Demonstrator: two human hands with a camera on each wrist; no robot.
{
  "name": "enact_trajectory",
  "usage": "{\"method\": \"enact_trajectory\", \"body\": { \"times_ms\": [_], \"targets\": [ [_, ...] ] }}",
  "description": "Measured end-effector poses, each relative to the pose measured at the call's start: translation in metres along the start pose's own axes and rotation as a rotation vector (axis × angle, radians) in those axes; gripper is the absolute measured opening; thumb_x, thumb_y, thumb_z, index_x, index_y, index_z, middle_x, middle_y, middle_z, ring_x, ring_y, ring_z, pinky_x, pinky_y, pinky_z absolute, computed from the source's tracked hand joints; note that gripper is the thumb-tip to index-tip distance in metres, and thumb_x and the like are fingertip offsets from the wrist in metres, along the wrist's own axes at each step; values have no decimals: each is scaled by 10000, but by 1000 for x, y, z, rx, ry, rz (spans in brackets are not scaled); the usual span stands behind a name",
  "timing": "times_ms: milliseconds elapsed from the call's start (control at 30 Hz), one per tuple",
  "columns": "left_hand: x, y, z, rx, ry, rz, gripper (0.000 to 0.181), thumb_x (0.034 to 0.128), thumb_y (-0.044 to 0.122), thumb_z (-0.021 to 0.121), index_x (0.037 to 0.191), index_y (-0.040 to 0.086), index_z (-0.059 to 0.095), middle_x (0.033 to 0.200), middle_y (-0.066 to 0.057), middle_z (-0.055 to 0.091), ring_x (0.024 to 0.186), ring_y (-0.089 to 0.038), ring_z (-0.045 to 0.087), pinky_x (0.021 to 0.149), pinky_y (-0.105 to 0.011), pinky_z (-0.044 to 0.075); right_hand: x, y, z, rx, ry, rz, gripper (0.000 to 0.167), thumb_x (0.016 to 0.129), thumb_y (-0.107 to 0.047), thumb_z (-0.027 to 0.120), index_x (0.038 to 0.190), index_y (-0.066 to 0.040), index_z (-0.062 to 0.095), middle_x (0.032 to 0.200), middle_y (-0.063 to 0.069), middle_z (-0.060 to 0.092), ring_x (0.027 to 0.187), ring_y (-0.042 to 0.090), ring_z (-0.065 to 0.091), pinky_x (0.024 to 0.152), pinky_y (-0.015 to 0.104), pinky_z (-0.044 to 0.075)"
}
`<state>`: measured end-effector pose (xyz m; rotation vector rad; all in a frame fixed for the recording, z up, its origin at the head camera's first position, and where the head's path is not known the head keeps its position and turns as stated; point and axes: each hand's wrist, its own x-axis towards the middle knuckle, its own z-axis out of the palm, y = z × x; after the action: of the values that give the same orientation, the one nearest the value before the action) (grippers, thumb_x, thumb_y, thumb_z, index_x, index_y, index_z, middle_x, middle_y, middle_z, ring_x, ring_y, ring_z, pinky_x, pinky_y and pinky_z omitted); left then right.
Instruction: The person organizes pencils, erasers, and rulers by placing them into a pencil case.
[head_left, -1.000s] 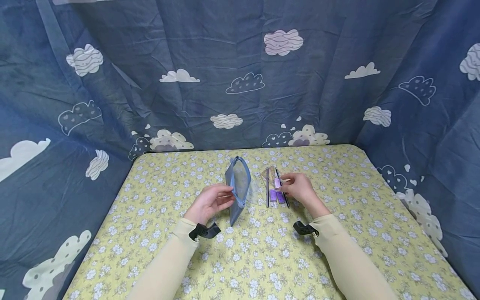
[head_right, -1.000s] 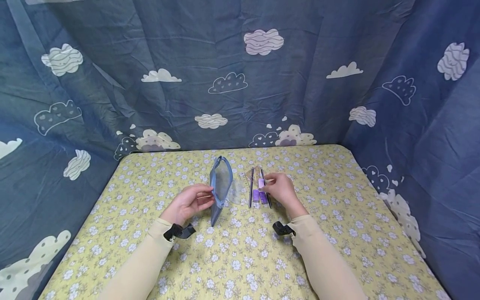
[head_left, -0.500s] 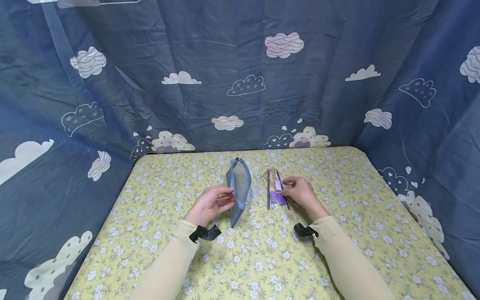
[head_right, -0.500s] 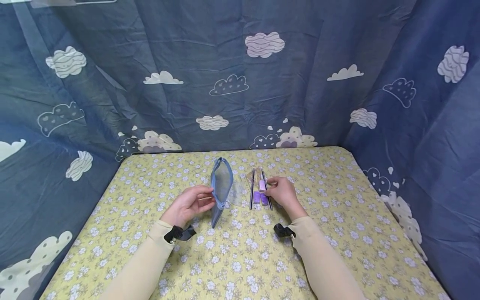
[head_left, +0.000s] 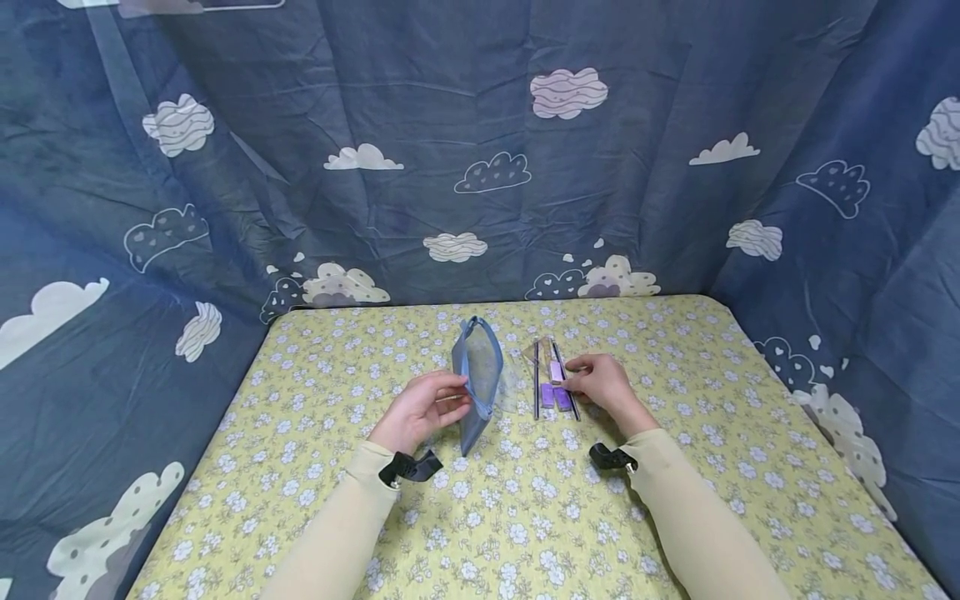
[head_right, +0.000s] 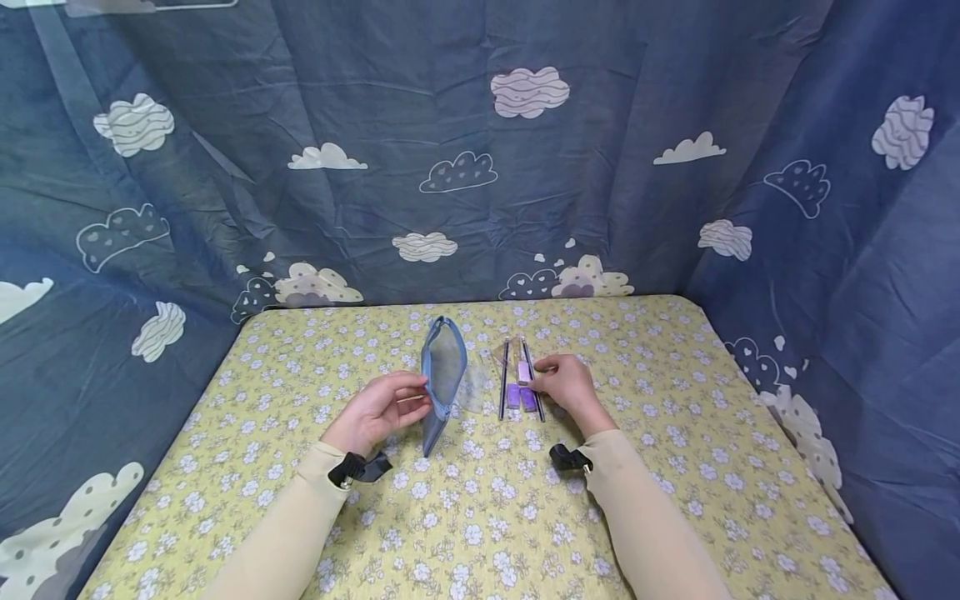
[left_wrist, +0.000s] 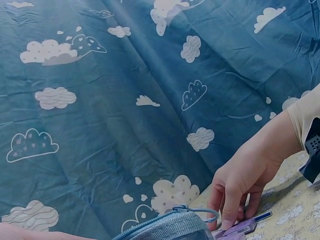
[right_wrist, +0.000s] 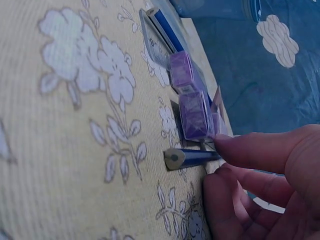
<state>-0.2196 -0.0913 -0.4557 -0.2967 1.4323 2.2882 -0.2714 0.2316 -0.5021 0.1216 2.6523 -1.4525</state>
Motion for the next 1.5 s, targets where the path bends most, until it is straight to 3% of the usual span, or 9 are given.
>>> {"method": "enact_trajectory", "body": {
  "times_ms": [300, 633, 867, 1067, 1200, 1500],
  "targets": [
    [0, 0, 2, 13, -13, 1, 95, 928, 92, 717, 974, 63, 639, 930, -116, 648, 838, -228, 670, 896, -390, 555, 0, 0, 0, 6, -4, -4, 403, 863, -30, 757, 1255, -15, 662, 892, 119, 714, 733, 228, 693, 643, 350, 588],
    [-2, -1, 3, -25, -11, -5, 85, 916, 94, 737, 922, 88, 653, 909, -104, 661, 859, -236, 663, 900, -395, 553, -2, -6, 4, -236, 75, -73, 400, 806, -18, 710, 1206, -12, 699, 806, 69, 699, 586, 178, 600, 551, 325, 490],
    [-2, -2, 3, -29, -5, -1, 88, 914, 92, 738, 907, 90, 650, 907, -101, 661, 847, -228, 663, 877, -376, 560, -3, -9, 2, -340, 92, -72, 391, 796, -74, 758, 1182, -25, 718, 1104, 160, 701, 731, 229, 581, 659, 369, 479],
    [-1, -2, 2, -23, -1, -2, 73, 927, 98, 725, 909, 96, 655, 897, -100, 659, 825, -225, 666, 843, -356, 571, -8, -12, -3, -342, 60, -44, 404, 801, -116, 784, 1186, -14, 714, 1251, 202, 652, 830, 258, 630, 723, 401, 523],
    [-1, -2, 2, -26, -2, 5, 86, 921, 94, 729, 910, 92, 644, 893, -99, 660, 819, -219, 667, 836, -353, 572, -11, -13, -7, -301, 37, -27, 337, 835, -106, 760, 1150, 11, 725, 1200, 202, 673, 716, 202, 647, 642, 353, 532],
    [-1, -3, 1, -41, 10, 15, 88, 919, 85, 726, 909, 83, 639, 895, -100, 657, 825, -216, 665, 840, -355, 571, -14, -17, -13, -222, 6, -14, 305, 854, -86, 718, 1138, 29, 721, 877, 98, 706, 622, 199, 642, 569, 311, 531]
  ]
}}
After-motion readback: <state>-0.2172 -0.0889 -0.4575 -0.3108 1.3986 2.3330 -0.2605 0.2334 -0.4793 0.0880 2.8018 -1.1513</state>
